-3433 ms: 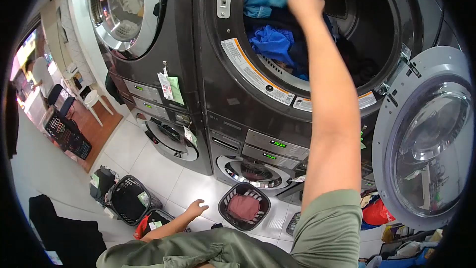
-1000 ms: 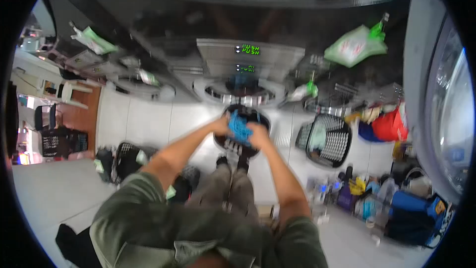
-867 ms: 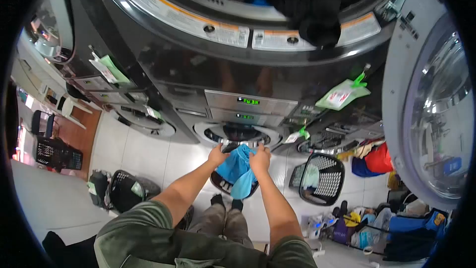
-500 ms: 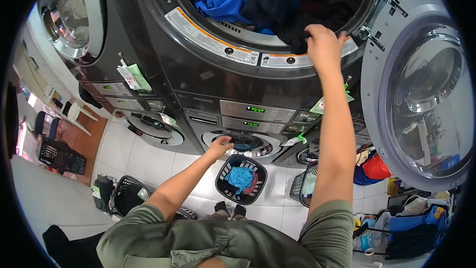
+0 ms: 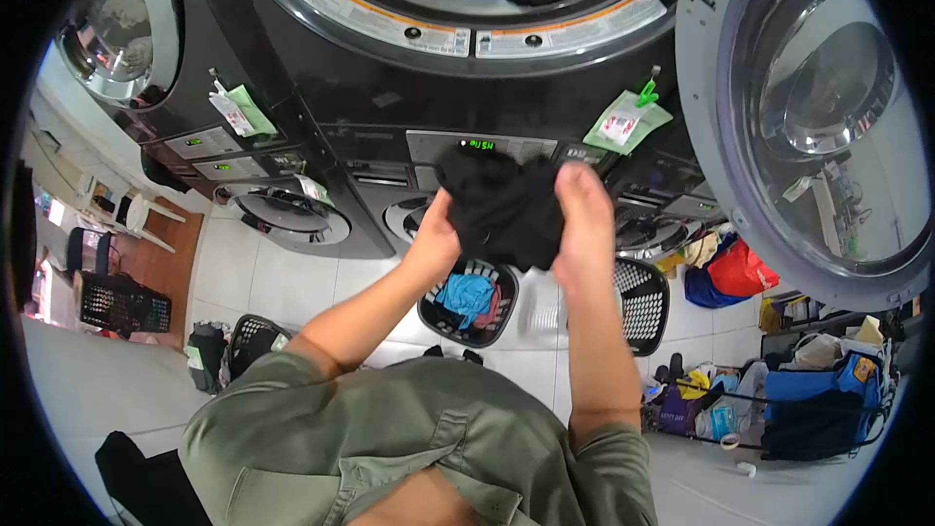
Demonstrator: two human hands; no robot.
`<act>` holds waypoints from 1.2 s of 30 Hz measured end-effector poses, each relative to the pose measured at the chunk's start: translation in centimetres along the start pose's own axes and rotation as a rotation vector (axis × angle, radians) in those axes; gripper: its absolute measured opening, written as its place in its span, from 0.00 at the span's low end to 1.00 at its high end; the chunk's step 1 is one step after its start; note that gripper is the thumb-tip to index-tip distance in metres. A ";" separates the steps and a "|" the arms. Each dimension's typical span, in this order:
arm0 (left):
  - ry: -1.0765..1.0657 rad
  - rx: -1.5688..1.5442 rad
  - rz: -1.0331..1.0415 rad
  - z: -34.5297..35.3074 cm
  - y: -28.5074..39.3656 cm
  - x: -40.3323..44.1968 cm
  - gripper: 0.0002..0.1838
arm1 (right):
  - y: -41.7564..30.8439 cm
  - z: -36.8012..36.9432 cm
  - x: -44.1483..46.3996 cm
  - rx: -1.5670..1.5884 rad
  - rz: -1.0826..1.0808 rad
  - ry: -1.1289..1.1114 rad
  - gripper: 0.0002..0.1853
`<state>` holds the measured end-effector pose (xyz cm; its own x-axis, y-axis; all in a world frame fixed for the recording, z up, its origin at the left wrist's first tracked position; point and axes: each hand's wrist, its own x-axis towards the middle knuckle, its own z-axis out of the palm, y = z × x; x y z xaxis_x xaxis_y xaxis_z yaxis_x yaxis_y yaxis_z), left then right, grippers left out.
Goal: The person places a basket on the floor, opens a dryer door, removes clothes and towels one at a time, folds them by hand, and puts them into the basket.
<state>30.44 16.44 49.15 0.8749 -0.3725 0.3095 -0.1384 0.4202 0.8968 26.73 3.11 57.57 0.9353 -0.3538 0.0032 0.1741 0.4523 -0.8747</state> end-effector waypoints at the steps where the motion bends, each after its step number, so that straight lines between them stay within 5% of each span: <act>1: 0.043 -0.236 -0.163 -0.8 -1.2 -0.6 0.26 | 3.1 -2.3 0.3 -0.065 -0.043 0.006 0.07; 3: 0.139 -0.327 -0.349 -3.0 -6.8 -2.5 0.27 | 9.1 -6.1 0.9 -0.451 0.000 -0.081 0.08; 5: 0.111 0.046 -0.514 -6.0 -12.6 -6.1 0.28 | 13.1 -8.5 2.9 -0.848 0.116 -0.157 0.13; 7: 0.185 0.260 -0.997 -11.8 -19.9 -10.1 0.31 | 11.0 -7.3 6.4 -1.091 -0.279 -0.132 0.22; 9: 0.289 0.574 -0.906 -13.5 -20.4 -12.5 0.33 | 3.7 -1.9 10.9 -1.200 -0.912 -0.180 0.18; 12: 0.278 0.453 -0.939 -13.2 -15.7 -12.4 0.30 | -6.1 5.0 19.4 -1.460 -1.490 0.014 0.13; 15: 0.179 0.722 -0.695 -15.4 -16.8 -13.5 0.27 | -11.5 7.6 27.3 -2.223 -1.305 0.421 0.16; 17: 0.215 0.811 -0.570 -15.3 -15.7 -13.9 0.25 | -12.9 7.1 30.0 -2.465 -1.166 0.544 0.17; 18: 0.215 0.764 -0.601 -15.6 -15.8 -14.6 0.25 | -13.6 7.3 30.3 -2.622 -0.807 0.394 0.17; 19: 0.212 0.720 -0.637 -15.7 -15.0 -14.9 0.26 | -14.1 7.3 30.1 -2.478 -0.914 0.188 0.14; 21: 0.167 0.681 -0.708 -15.6 -13.8 -15.2 0.24 | -13.0 8.0 30.0 -1.556 -1.076 0.150 0.15; 24: 0.216 0.458 -0.689 -14.8 -12.5 -13.7 0.20 | -10.8 8.4 21.1 -1.093 -1.234 0.163 0.16; 26: 0.170 0.587 -0.442 -12.6 -9.9 -10.9 0.21 | -7.1 6.2 15.1 -0.971 -1.407 0.094 0.14; 27: 0.152 0.607 -0.278 -11.2 -8.7 -9.5 0.22 | -5.3 4.8 11.3 -0.979 -0.965 -0.002 0.15; 31: 0.088 0.788 0.077 -4.4 -1.2 -3.9 0.47 | 2.7 0.5 1.0 -0.823 -0.442 -0.063 0.19; 36: 0.063 0.849 0.540 -0.2 0.8 -0.9 0.51 | 3.2 -2.0 -6.9 -0.278 -0.120 -0.282 0.16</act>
<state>29.64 17.30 49.49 0.6166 -0.2517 0.7460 -0.7871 -0.2175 0.5772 20.28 5.40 53.76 0.9678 -0.1349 0.2124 0.2337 0.1689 -0.9575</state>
